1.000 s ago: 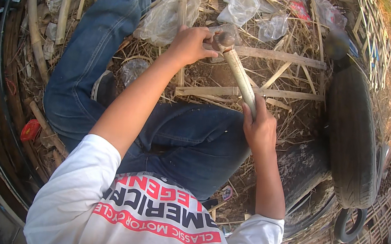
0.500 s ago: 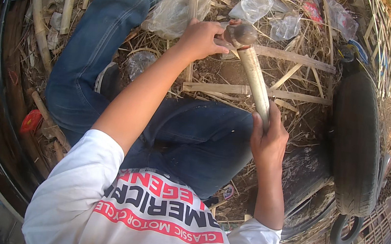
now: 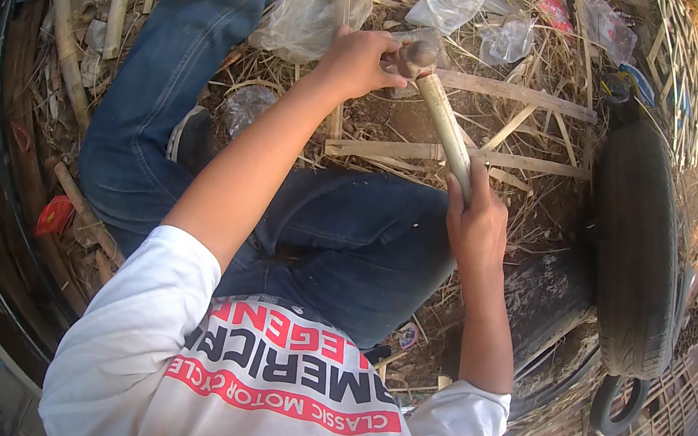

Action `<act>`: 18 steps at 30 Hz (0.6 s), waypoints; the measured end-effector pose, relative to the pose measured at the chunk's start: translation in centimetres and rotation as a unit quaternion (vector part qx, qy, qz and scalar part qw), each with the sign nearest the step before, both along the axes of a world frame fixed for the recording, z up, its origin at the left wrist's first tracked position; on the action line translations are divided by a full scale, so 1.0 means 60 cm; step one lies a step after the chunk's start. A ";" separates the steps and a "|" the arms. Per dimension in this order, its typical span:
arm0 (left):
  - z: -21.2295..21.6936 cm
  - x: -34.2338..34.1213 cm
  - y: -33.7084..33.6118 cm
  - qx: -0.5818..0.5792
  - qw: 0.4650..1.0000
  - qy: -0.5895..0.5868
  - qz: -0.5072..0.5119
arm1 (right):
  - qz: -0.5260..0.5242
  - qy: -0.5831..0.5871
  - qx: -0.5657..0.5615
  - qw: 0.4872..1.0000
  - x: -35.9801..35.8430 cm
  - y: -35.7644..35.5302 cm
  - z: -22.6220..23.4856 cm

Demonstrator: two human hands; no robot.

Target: The person prepares bamboo strips by using a hammer to flatten and soften them against a stone surface while sitting on the ground.

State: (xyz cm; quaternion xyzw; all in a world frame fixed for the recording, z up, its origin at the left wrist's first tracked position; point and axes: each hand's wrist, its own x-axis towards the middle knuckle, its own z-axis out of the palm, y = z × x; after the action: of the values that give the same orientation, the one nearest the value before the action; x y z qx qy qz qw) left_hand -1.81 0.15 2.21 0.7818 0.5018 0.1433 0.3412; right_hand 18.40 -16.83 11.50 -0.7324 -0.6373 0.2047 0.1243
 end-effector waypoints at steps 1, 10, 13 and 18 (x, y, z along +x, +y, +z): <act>0.008 0.001 0.005 -0.008 1.000 0.017 0.002 | 0.004 -0.001 0.022 1.000 0.002 -0.004 0.006; -0.022 0.004 -0.001 0.034 0.999 0.014 0.005 | 0.020 -0.041 -0.004 0.999 -0.012 -0.005 0.004; -0.020 0.005 0.001 0.038 0.999 0.010 0.002 | 0.013 0.006 0.064 0.998 -0.023 -0.029 0.026; -0.013 -0.001 0.001 0.024 1.000 -0.008 0.008 | -0.008 0.005 0.004 1.000 -0.020 -0.008 0.021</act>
State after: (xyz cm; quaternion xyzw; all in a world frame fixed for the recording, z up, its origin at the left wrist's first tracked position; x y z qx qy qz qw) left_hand -1.86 0.24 1.46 0.7846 0.5014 0.1643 0.3255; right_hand 17.18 -17.31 12.78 -0.7362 -0.6314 0.2045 0.1324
